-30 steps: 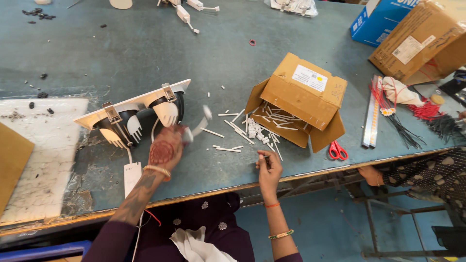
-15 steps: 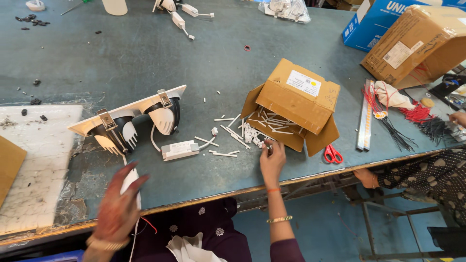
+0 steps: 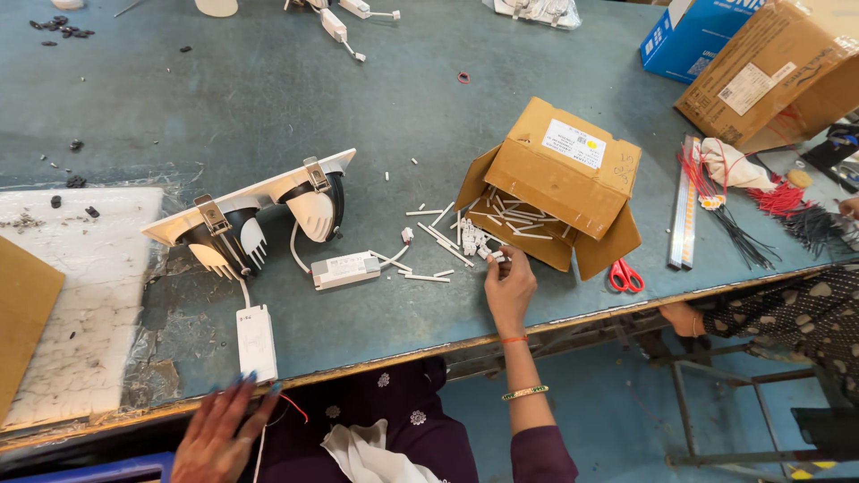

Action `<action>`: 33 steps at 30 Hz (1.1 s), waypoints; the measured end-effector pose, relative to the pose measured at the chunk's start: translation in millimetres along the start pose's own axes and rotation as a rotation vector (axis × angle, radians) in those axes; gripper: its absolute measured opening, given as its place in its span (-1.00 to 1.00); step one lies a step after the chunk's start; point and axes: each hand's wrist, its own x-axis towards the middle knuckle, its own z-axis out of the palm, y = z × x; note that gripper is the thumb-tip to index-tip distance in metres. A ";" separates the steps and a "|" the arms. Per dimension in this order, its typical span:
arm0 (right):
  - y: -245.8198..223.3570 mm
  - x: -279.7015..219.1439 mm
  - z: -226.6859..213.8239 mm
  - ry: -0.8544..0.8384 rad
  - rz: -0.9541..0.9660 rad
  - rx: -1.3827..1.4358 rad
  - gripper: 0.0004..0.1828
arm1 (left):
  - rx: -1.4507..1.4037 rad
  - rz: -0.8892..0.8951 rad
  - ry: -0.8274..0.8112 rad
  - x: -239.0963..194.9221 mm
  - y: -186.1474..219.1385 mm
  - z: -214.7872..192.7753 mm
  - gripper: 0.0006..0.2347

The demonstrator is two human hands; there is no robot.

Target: The person assembles electrical components for lighting fixtures by hand, connecting wires to LED drivers and inserting connectors into white plastic housings.

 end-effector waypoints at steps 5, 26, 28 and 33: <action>4.6 -0.4 -0.9 -0.009 0.021 0.020 -0.77 | -0.035 0.201 -0.042 46.6 -0.8 14.1 -0.59; -78.8 -71.6 57.5 -0.725 0.074 0.760 -0.81 | -0.372 -0.162 0.050 186.1 66.3 53.7 -0.70; -83.6 -72.0 58.6 -0.719 0.103 0.780 -0.78 | -0.389 -0.166 0.057 181.9 65.8 54.2 -0.68; -93.1 -78.1 62.5 -0.815 0.148 0.742 -0.76 | -0.430 -0.150 0.151 179.6 64.6 60.4 -0.65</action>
